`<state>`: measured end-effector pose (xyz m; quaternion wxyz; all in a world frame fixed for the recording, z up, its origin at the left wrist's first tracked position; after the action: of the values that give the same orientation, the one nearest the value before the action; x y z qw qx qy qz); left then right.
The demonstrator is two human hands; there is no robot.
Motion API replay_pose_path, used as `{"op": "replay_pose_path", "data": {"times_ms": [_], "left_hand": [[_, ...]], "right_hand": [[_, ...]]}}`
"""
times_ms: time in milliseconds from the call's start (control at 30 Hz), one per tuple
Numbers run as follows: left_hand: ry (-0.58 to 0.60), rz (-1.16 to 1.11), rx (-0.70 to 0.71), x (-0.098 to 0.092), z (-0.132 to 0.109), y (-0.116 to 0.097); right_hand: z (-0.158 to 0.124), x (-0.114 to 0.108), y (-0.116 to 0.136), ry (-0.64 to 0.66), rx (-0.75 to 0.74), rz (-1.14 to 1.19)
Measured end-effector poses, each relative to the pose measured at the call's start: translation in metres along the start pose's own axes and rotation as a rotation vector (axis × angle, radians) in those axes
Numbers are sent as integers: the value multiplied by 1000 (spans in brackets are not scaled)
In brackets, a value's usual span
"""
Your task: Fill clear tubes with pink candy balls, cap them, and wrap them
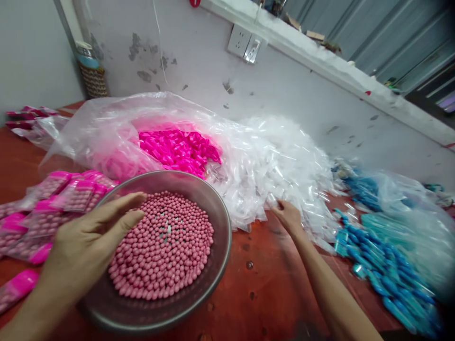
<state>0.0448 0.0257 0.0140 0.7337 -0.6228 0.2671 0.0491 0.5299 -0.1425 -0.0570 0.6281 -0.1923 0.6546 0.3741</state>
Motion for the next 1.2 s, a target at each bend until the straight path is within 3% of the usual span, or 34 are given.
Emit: {"op": "replay_pose_path", "data": {"times_ms": [67,133,200,300,400,500,700,800,933,1067,1200], "left_hand": [[120,-134,-48,17,-8,-10],[273,-299,-78,38,-15,-17],[405,-446,-96,59,-21,-24],[546,-634,-135,84,-29,-29],[573,-738,-151,91,-32,-27],[498,-741,-126,80,-30,-20],[343,-536,-105,46,-22,2],[278,-459,-87,24,-16,12],[169,-569,-138,-4,-2,27],[125,-613,-64,-6,16,31],[91,-573,-46,3,25,41]], "right_hand": [[-19,-17,8,-65,-43,56],[-41,-34,36,-92,-199,146],[-68,-50,88,-90,-524,249],[-109,-59,172,-28,-940,192],[-133,-53,235,67,-1187,190],[-140,-41,271,120,-1315,196],[-145,-24,307,135,-1446,14],[-139,-13,311,152,-1469,-140],[-117,10,307,190,-1459,-306],[-105,51,314,315,-1432,-588],[-108,75,332,315,-1509,-718]]}}
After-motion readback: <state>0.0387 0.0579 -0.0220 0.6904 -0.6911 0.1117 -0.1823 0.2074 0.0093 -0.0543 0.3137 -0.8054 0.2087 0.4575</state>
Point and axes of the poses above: each hand's wrist, its own z-axis towards the middle knuckle, its own x-axis out of the palm, y = z × x, the point moved 6 cm from there along z, towards the middle knuckle, and after that the axes turned 9 degrees about y, right-handed, at the moved point
